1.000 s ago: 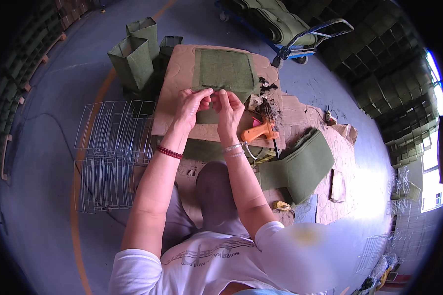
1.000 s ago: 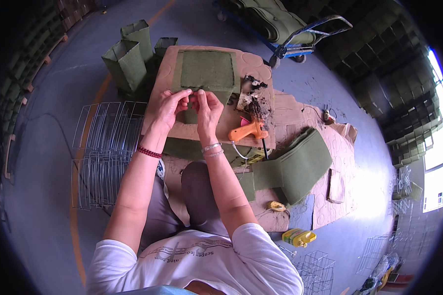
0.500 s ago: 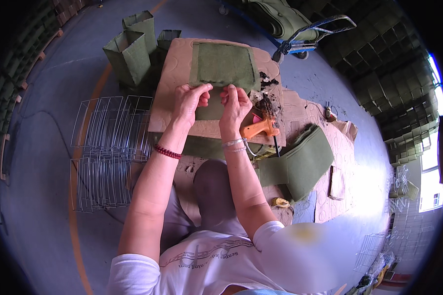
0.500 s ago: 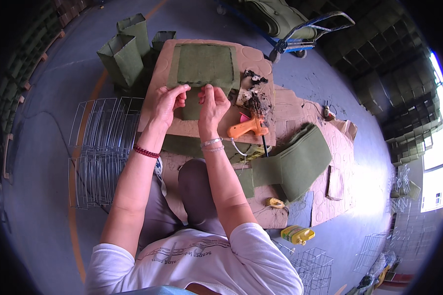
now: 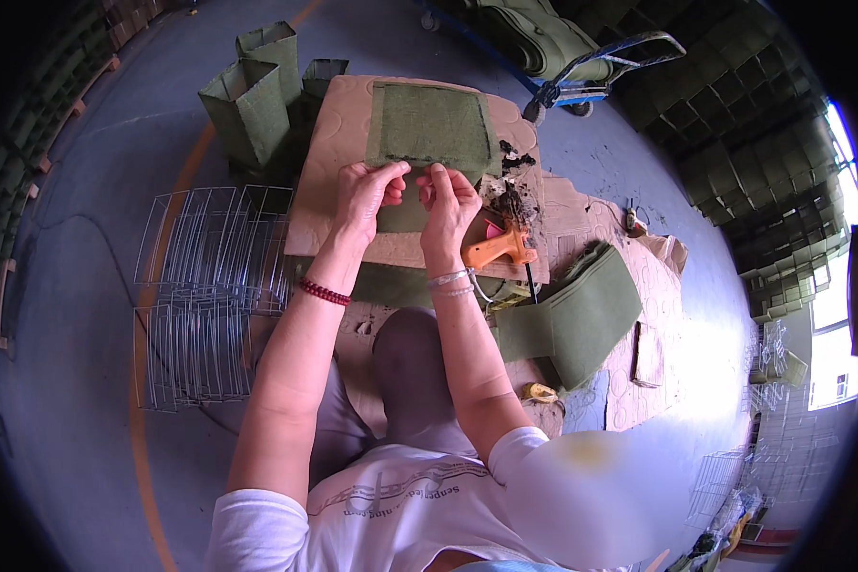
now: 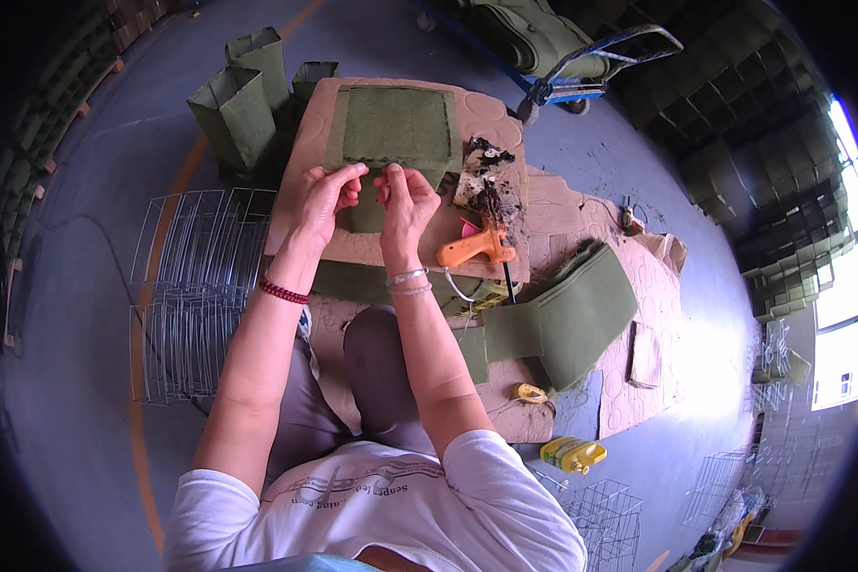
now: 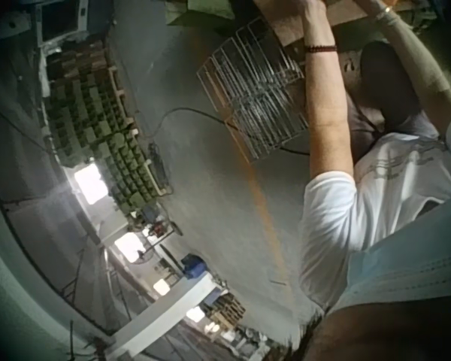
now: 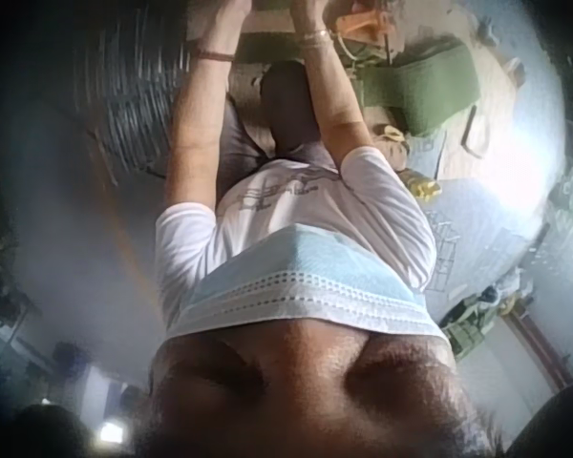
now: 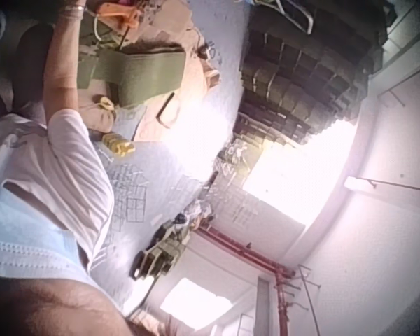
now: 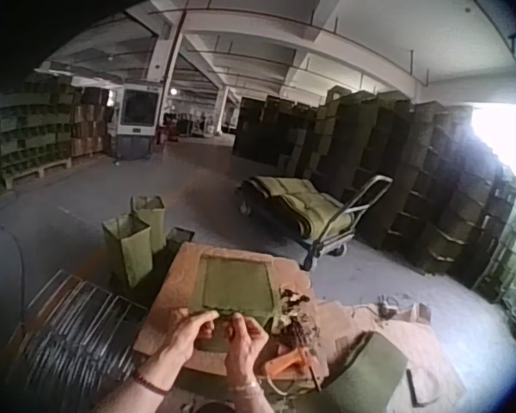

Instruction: Glue green padded fabric covers onto metal wire frames using a hot glue gun.

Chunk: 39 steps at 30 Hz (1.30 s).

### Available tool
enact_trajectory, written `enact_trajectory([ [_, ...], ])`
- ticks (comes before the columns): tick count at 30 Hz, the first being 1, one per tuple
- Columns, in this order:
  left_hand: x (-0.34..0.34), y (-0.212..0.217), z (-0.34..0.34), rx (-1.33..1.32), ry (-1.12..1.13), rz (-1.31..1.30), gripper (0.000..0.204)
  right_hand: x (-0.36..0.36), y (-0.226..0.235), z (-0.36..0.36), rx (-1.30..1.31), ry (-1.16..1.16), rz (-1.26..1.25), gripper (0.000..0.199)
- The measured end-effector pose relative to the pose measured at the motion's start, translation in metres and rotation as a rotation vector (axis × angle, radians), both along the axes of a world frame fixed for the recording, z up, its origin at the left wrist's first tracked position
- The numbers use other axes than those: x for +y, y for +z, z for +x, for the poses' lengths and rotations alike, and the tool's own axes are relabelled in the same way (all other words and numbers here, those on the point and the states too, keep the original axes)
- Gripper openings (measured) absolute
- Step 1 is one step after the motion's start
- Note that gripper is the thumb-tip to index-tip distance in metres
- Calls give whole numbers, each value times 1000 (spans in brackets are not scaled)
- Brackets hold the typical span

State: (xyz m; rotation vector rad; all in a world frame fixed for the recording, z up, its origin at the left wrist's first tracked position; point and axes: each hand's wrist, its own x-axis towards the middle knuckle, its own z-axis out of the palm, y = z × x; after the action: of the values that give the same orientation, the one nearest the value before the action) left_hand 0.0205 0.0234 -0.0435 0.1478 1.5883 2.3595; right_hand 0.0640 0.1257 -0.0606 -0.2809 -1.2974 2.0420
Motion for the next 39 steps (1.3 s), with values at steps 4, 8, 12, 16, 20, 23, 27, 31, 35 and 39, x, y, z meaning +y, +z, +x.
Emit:
enact_trajectory([
  [4, 1, 0, -4, 6, -17, 33, 14, 0, -10, 7, -93, 29, -65, 28],
  [8, 1, -1, -3, 0, -20, 15, 15, 16, -24, 30, -259, 98, 54, 33],
  [12, 0, 2, -1, 18, -29, 4, 15, 31, -11, 42, -279, 38, 267, 39],
  [16, -1, 2, -2, 27, -37, 0, 16, 39, 9, 31, -173, 84, 79, 40],
  [20, -1, 3, -1, 28, -28, -16, 16, 44, 16, 26, -123, 53, 45, 35],
  [23, -1, 2, -1, 31, -31, -21, 17, 45, 14, 21, -89, 21, 39, 27],
  [27, 0, 1, 0, 32, -13, -20, 16, 37, 11, 16, -85, -100, 27, 22],
  [31, 3, 1, 0, 50, -12, -16, 15, 33, 7, 12, -13, -152, 17, 24],
  [35, 2, -4, -4, 48, -9, -10, 15, 38, 6, 15, -81, -79, 86, 28],
  [39, 0, -3, -2, 44, -14, -17, 15, 49, -2, 33, -71, 23, 87, 35],
])
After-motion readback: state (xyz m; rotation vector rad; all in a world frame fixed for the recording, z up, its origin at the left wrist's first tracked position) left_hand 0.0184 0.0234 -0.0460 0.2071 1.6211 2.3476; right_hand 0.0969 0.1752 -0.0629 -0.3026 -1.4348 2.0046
